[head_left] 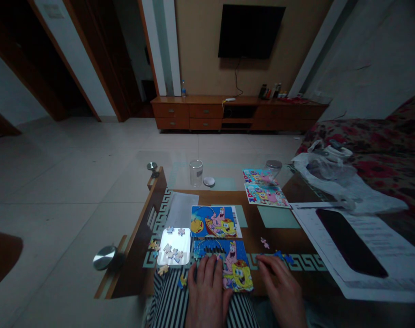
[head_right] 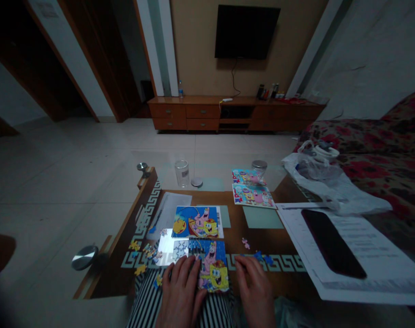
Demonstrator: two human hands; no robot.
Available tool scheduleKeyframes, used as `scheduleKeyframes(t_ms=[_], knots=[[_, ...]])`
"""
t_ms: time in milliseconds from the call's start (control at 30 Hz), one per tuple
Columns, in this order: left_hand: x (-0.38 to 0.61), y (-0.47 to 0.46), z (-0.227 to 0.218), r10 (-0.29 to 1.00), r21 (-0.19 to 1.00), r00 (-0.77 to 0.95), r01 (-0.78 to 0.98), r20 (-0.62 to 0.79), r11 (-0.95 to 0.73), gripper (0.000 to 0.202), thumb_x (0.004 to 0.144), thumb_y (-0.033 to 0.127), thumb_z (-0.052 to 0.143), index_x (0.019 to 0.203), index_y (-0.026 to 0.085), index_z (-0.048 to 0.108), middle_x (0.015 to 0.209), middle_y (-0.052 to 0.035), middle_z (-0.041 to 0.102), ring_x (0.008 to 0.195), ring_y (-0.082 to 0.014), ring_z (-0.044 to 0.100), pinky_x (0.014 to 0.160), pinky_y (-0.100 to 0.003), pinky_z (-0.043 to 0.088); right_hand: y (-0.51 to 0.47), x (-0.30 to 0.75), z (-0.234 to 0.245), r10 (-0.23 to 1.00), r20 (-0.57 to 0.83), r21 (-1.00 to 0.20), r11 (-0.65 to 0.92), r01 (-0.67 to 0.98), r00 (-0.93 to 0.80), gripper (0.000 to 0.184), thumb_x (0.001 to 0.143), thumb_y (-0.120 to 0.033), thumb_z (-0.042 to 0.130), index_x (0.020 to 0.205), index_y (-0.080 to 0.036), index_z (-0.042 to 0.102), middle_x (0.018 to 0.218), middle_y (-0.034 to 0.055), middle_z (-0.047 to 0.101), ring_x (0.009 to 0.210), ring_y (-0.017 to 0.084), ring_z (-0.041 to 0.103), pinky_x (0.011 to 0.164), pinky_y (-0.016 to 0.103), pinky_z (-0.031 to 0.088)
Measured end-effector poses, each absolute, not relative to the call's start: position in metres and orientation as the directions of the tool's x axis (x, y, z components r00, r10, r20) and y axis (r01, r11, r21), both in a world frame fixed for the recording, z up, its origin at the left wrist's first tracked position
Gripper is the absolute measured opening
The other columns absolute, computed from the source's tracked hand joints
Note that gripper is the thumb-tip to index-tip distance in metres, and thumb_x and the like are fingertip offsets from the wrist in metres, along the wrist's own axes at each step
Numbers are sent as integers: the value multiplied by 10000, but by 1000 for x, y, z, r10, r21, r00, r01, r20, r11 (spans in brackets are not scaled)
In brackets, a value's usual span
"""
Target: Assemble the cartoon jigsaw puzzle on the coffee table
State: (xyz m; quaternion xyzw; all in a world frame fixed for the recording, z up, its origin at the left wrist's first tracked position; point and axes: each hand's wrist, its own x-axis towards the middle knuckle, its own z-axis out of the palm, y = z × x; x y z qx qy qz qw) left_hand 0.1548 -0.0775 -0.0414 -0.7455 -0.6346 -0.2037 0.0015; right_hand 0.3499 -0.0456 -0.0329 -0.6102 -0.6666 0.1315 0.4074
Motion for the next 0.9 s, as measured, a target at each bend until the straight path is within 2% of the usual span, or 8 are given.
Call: scheduleKeyframes(t_ms=[433,700,900], knots=[[154,-78,-47,931,310,99,926,350,-215,401,860,204,478,1253,197,555,1290,-97,598,1211,-323,511,971,-609,432,-46,349,-32,924,373,-675,210,707,82,260,935,-398,482,916,-215,666,908,64,674,856,231,648,768,359,522],[149,-80,-43,888,355,1,916,460,-185,385,879,124,433,1252,171,517,1237,-105,606,1198,-270,516,981,-508,451,-46,350,-34,922,378,-675,210,707,87,258,932,-396,484,905,-215,665,898,59,672,849,229,647,762,363,522],[147,-81,-42,871,403,-38,896,489,-187,355,892,95,408,1222,164,520,1228,-112,596,1196,-268,503,972,-491,451,-46,351,-35,923,375,-678,207,705,89,257,932,-396,486,913,-212,665,914,65,673,862,230,644,775,362,518]])
